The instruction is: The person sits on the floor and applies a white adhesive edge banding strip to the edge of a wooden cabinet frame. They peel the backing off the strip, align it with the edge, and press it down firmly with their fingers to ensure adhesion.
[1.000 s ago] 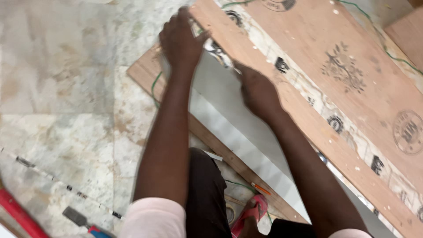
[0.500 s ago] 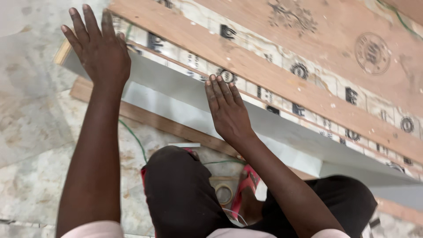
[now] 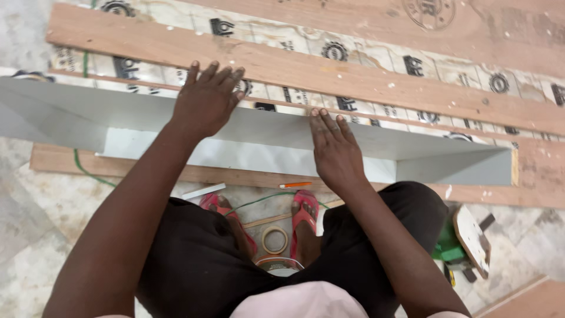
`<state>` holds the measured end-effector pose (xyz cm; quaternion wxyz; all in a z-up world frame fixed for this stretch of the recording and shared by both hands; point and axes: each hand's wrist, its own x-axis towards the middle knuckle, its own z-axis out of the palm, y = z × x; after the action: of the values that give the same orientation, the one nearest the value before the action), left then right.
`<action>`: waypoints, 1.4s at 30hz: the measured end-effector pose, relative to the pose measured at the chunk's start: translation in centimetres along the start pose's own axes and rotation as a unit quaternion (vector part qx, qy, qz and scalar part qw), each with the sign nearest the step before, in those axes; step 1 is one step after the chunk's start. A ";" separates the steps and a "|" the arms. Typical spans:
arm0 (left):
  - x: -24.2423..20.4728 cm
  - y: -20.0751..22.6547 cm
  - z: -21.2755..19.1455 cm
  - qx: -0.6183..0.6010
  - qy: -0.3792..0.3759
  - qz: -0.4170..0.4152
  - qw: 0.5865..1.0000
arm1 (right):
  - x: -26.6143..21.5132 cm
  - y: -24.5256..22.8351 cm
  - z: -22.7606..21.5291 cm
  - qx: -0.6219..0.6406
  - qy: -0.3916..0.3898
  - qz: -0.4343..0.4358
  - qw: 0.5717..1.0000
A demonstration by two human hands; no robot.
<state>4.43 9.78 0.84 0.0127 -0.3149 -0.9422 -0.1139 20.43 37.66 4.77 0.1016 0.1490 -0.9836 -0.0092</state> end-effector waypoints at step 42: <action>10.5 20.5 1.3 -0.091 -0.252 0.063 0.961 | -20.4 28.2 -2.1 0.351 0.247 0.475 0.768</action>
<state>8.30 32.24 4.80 -0.2471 -0.3923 -0.8785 -0.1154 31.76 70.64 4.13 0.2726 -0.3145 -0.8046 0.4235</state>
